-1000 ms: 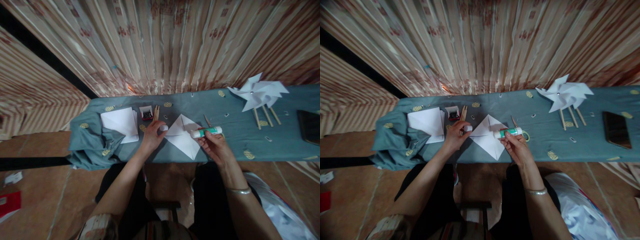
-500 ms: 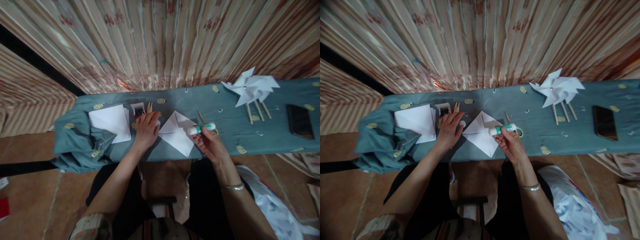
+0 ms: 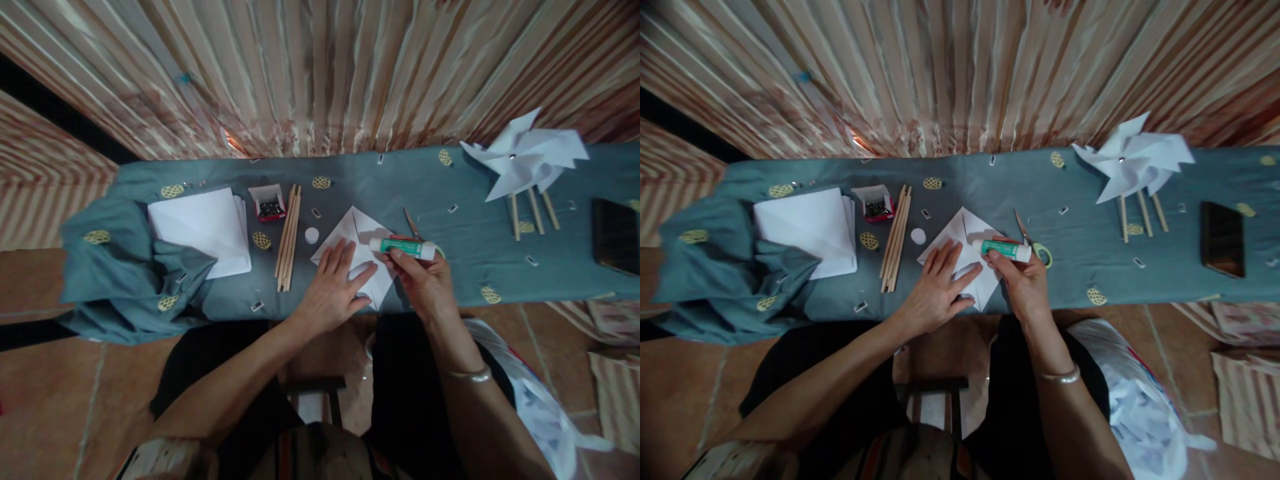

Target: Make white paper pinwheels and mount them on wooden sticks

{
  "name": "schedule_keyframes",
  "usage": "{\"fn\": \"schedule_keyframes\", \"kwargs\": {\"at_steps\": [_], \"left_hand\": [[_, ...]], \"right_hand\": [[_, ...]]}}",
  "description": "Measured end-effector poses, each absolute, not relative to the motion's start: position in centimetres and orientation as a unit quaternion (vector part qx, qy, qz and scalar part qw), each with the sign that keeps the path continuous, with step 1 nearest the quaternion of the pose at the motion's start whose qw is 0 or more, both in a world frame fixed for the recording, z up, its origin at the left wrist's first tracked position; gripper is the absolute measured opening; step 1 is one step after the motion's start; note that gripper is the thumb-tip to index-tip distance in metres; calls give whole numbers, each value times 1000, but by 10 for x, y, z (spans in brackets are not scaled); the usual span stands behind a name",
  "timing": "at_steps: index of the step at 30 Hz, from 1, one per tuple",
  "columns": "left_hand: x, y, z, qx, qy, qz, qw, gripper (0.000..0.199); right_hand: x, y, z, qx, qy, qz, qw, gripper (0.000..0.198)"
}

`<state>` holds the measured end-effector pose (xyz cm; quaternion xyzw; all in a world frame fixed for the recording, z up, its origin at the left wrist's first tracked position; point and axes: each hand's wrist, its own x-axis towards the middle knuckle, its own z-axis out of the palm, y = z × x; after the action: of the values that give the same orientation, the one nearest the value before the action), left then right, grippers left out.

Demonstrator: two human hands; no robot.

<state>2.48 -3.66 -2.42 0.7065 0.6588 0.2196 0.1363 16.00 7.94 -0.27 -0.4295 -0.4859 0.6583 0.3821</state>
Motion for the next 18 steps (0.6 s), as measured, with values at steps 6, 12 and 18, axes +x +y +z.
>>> {"fn": "schedule_keyframes", "kwargs": {"at_steps": [6, 12, 18], "left_hand": [[26, -36, -24, 703, 667, 209, 130, 56], [26, -36, -22, 702, 666, 213, 137, 54], [27, -37, -24, 695, 665, 234, 142, 53]], "right_hand": [[156, 78, -11, -448, -654, 481, 376, 30], [158, 77, -10, -440, -756, 374, 309, 31], [158, 78, -12, -440, -782, 323, 299, 32]]}}
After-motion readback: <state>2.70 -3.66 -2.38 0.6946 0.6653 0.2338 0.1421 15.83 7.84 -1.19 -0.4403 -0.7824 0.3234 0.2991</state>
